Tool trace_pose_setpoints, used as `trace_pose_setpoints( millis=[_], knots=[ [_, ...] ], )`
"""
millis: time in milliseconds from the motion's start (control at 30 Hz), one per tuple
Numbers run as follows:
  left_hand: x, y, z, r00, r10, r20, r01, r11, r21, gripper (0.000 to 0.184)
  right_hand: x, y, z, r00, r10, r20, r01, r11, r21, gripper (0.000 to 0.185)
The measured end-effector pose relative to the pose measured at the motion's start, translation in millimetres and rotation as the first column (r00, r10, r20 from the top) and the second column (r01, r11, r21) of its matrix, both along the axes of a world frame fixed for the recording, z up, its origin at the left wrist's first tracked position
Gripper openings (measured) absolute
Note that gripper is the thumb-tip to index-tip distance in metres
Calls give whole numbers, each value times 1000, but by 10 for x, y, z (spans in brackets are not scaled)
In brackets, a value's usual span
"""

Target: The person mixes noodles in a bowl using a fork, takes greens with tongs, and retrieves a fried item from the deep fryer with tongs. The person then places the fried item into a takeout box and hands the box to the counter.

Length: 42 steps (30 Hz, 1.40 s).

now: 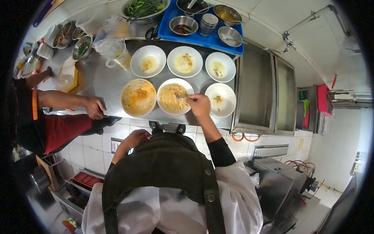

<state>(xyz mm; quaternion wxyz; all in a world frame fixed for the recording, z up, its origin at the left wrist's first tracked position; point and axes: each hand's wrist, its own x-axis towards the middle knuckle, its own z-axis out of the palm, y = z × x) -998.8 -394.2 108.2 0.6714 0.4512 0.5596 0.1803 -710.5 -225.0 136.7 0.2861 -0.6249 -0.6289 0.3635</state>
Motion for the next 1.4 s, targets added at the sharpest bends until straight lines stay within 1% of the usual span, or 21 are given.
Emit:
trace_pose_setpoints(
  millis=[67,133,200,300,400,433,467,500,533,567,667,700,800,900,1000,1033,1133,1167,1267,1300,1400],
  knots=[
    [-9,-4,46,999,-15,-33,15,1000,-11,24,204,5,12,951,-99,-295,30,973,-229,14],
    [8,17,79,994,-64,-92,64,998,-7,24,349,10,187,933,-127,-337,48,971,-234,14],
    [10,-2,-41,1000,2,-7,-2,1000,-25,23,406,29,493,910,-138,-391,31,963,-266,11],
    [21,36,-83,999,19,43,-16,998,-56,23,274,-16,1233,909,-91,-408,49,993,-112,8],
    [64,68,-153,997,13,72,-8,998,-67,23,313,-38,1373,881,-33,-472,4,998,-64,6],
    [70,74,-173,996,20,83,-14,998,-68,23,380,-45,1286,929,11,-369,-35,998,-58,10],
    [85,88,-141,998,12,69,-8,998,-64,22,426,-69,1204,989,36,-141,-43,998,-45,11],
    [102,98,-99,998,7,55,-3,998,-59,22,462,-107,1127,994,59,94,-56,998,-36,12],
    [109,107,-72,999,4,39,-2,999,-54,22,462,-139,1089,943,78,324,-73,997,-28,14],
    [101,105,-70,1000,2,29,0,998,-56,22,434,-176,1057,858,-17,514,-102,974,202,15],
    [74,53,-59,1000,-21,-12,20,998,-52,21,323,-175,1115,819,-106,564,-80,952,296,14],
    [69,48,-50,999,-34,-32,33,999,-37,21,275,-151,1096,832,-100,546,-125,924,360,14],
    [74,78,6,999,-35,-38,33,999,-40,21,91,-27,540,721,-45,691,-112,977,181,13],
    [91,61,-24,1000,-3,14,4,999,-51,22,-31,41,70,959,-26,283,4,997,78,20],
    [55,50,9,1000,7,4,-6,999,-46,22,69,69,-89,986,-111,-126,97,989,-109,27],
    [58,37,16,1000,-1,-7,1,999,-46,22,121,87,-87,955,-202,-216,139,951,-275,25],
    [29,4,-45,996,-56,-68,57,998,8,23,241,100,257,930,-175,-322,84,957,-278,17],
    [22,-1,-60,999,-35,-41,35,999,-5,23,271,111,403,931,-135,-339,59,972,-227,13],
    [19,16,-62,1000,8,18,-7,999,-42,22,364,148,844,962,-26,-271,0,995,-95,15],
    [30,39,-33,1000,14,24,-12,999,-49,22,320,120,1179,967,-43,-253,6,990,-143,14],
    [44,80,-49,999,22,43,-19,998,-59,22,361,94,1469,936,-4,-352,-8,999,-34,13]
  ],
)
